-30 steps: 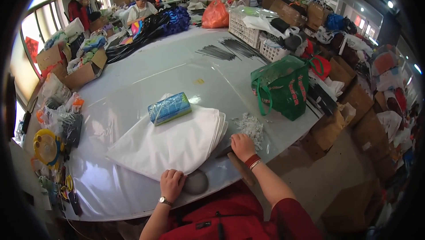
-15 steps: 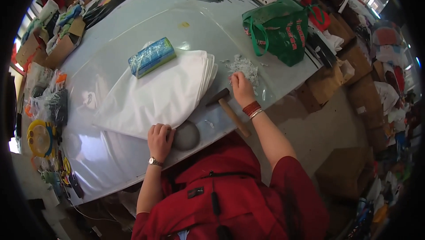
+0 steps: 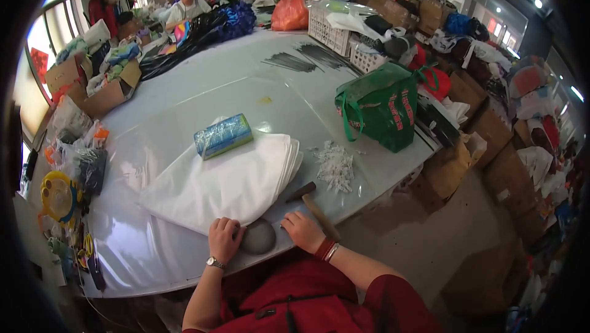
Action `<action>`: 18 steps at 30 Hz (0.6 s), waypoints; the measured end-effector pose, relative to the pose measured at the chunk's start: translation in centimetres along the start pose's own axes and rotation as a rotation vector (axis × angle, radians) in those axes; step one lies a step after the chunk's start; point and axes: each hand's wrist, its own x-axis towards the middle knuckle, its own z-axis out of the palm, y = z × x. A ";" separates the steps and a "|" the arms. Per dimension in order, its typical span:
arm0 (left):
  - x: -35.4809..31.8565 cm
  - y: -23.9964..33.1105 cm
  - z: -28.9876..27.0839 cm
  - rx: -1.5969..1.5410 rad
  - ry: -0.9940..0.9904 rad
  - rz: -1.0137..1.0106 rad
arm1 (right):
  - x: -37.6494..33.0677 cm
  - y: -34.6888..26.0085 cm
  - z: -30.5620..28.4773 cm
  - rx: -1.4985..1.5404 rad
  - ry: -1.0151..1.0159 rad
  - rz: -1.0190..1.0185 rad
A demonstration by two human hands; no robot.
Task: Manually installing metal grommets or rivets onto white fabric pieces using a hand hammer and a metal base tool.
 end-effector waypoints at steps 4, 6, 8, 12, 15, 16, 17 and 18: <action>-1.1 -0.3 -1.8 -0.033 -0.019 -0.013 | 1.9 2.0 -1.6 -0.054 0.086 0.096; -1.6 -1.1 -2.7 -0.044 -0.012 -0.014 | 4.4 2.7 -3.4 -0.162 0.215 0.249; -1.8 -2.0 -3.7 -0.051 0.013 0.023 | 5.5 2.5 -3.5 -0.227 0.283 0.237; -3.1 -3.7 -5.1 -0.071 0.039 0.016 | 5.9 -2.5 -1.1 -0.114 0.298 0.343; -3.9 -4.5 -5.1 -0.079 0.045 0.016 | 5.0 -9.0 2.3 0.259 0.128 0.360; -4.1 -4.8 -4.8 -0.070 0.050 0.018 | 5.2 -10.4 3.3 0.259 0.124 0.364; -4.2 -5.1 -4.4 -0.062 0.054 0.017 | 5.3 -11.6 4.2 0.349 0.110 0.233; -4.8 -5.4 -4.1 -0.064 0.042 0.001 | 4.6 -12.7 4.8 0.447 0.089 0.104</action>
